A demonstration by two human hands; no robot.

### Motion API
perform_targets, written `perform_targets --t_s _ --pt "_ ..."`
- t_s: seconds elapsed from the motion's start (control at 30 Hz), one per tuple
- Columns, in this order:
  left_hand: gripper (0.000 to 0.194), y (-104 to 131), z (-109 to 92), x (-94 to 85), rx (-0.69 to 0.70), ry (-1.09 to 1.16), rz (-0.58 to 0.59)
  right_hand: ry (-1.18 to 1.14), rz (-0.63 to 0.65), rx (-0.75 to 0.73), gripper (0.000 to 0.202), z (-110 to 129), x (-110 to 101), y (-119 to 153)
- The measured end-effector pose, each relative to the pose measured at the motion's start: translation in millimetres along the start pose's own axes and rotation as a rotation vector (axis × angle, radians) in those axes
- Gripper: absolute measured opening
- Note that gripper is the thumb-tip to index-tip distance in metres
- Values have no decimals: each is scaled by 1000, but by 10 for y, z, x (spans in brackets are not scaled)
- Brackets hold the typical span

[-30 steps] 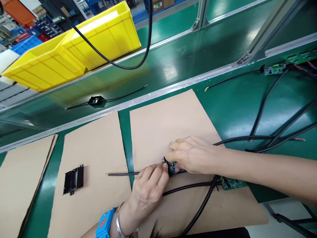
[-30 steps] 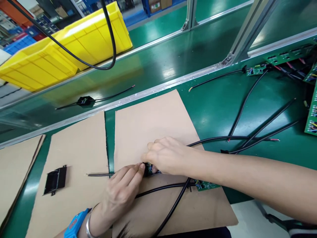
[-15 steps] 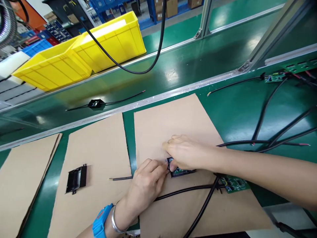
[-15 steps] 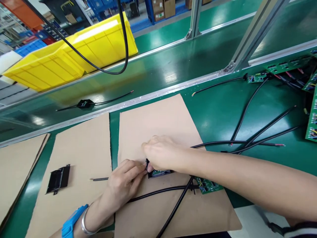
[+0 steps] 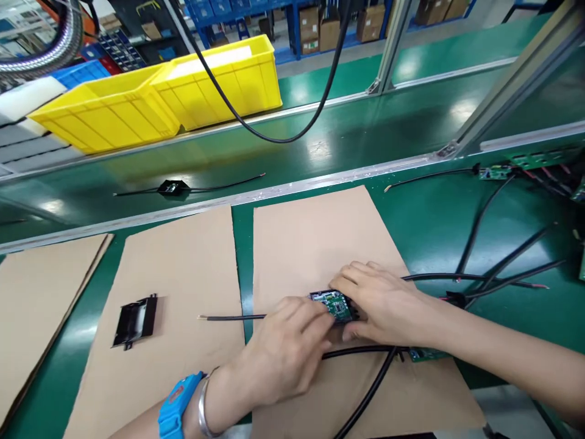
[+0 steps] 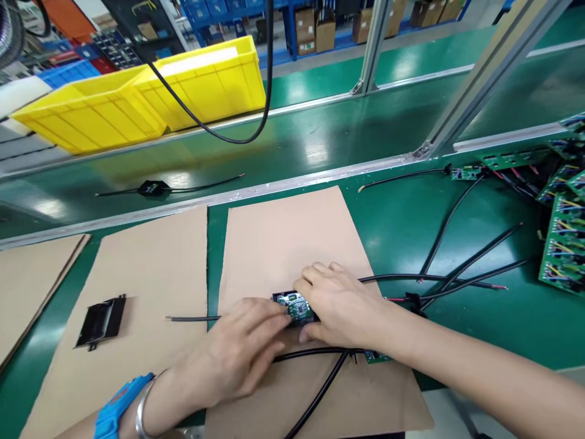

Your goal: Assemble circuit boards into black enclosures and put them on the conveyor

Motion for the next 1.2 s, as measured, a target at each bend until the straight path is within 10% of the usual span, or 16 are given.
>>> perform_targets --t_s 0.37,0.6,0.73,1.0,1.2 --pt "21 -105 71 212 263 -72 38 -83 37 38 35 38 44 -59" --pt "22 -105 85 216 201 -55 7 -144 2 36 54 -63 -82 112" --pt "21 -94 70 263 214 -75 16 -130 -8 118 24 -234 -245 296" --pt "21 -98 70 271 191 -91 38 -68 -25 -73 23 -30 -14 182" --pt "26 -71 53 317 220 -124 81 -131 71 201 14 -150 -105 191"
Point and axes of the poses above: each hand's wrist, its own y-axis away from the middle knuckle, its own x-axis out of the palm, z = x × y, the point moved 6 cm from there along -y, towards the middle knuckle, and after that the axes turned 13 degrees about -y, right-handed, at the moved point
